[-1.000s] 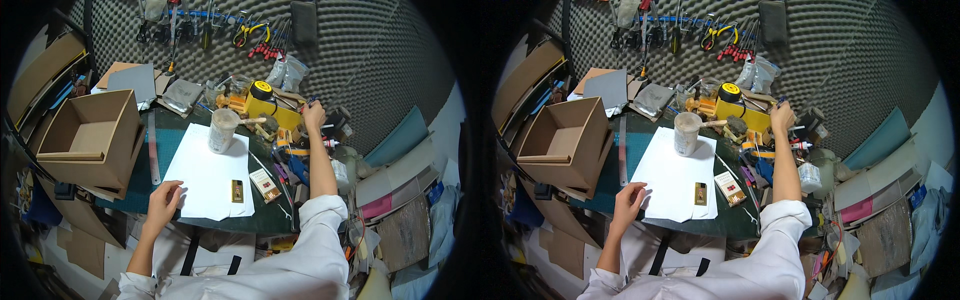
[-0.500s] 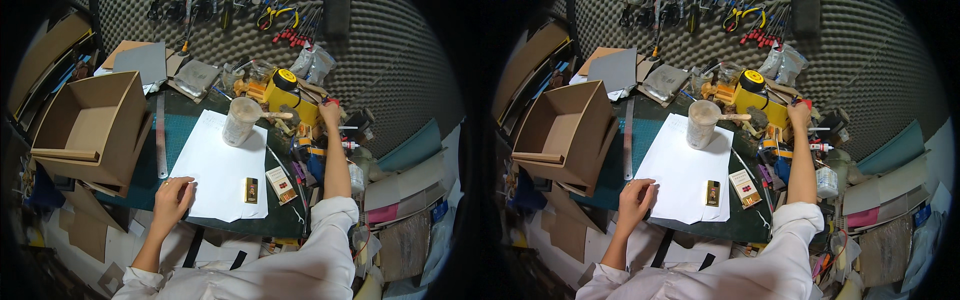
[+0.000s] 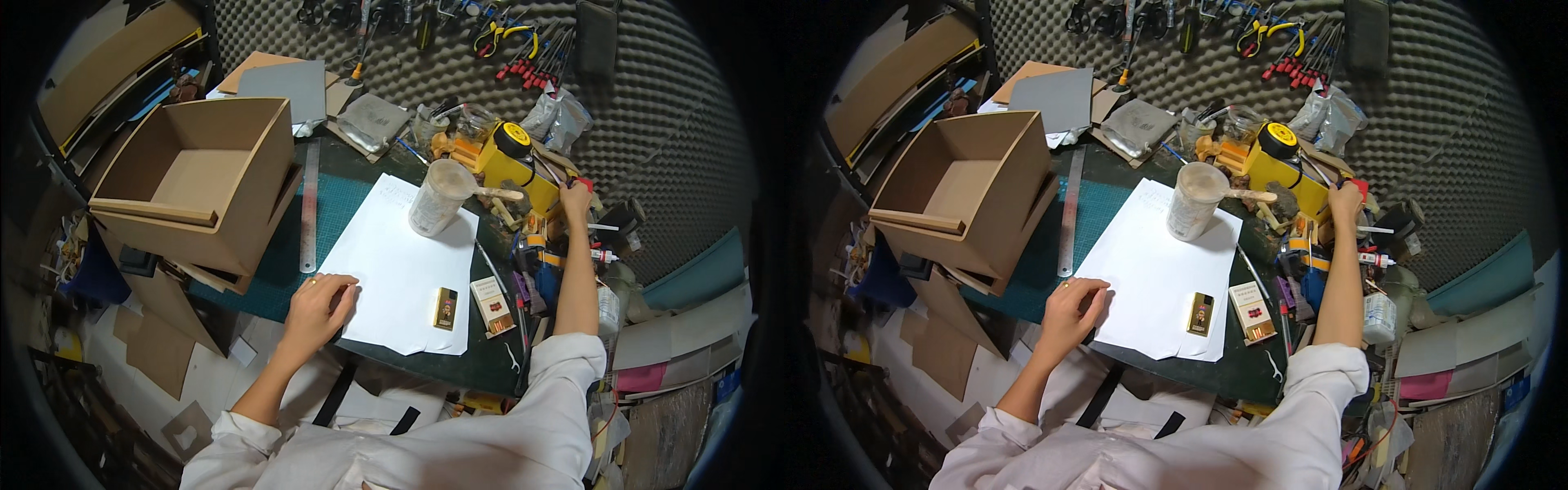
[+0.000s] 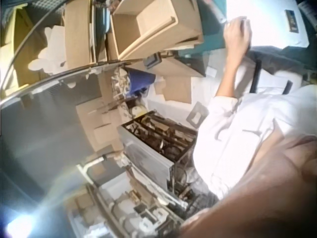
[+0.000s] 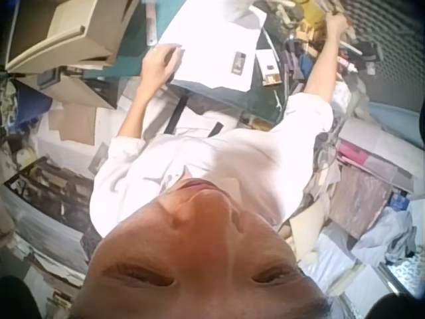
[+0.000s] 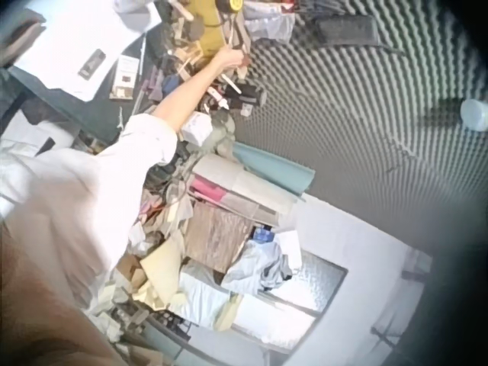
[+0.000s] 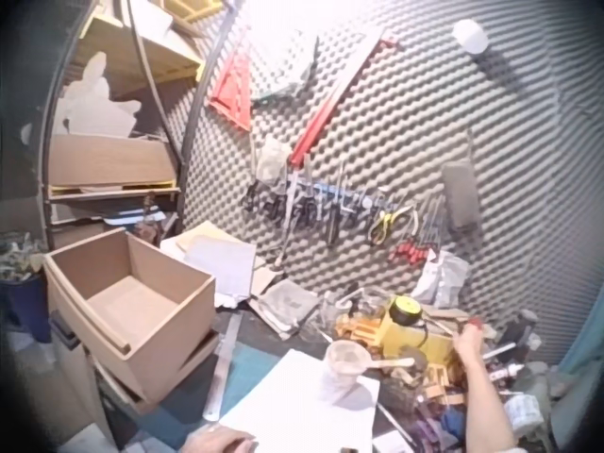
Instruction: The person measures and cuts cardboard pieces using a table saw, then assembles them into a box shape. They use a ruler for measurements, a staple gun to join edges, and repeatedly check fit and alignment during assembly.
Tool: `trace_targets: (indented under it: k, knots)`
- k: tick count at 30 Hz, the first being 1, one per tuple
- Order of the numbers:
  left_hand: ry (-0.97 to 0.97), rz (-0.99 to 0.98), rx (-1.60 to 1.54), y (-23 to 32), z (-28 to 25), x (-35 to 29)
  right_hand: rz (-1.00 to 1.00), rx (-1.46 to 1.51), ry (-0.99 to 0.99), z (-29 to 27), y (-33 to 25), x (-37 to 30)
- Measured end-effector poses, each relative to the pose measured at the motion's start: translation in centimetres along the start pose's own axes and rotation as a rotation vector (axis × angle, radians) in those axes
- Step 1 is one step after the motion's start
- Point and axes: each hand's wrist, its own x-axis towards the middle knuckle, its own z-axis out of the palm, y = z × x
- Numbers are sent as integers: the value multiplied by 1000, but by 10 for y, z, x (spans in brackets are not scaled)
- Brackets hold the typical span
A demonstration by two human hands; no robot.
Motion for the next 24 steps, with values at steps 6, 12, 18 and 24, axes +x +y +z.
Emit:
trace_targets:
  k: [6,12,18,24]
  knots:
    - [-68,-37,23,0,-2,-2,47,153,294,-22,-9,-22]
    - [-329,152,178,-1,-4,-2,-128,629,148,-102,-66,-159]
    - [-411,246,398,-12,4,-10,-543,561,-356,-139,-137,-342]
    - [-491,311,400,-6,-2,-3,-384,560,-329,-102,-130,-372]
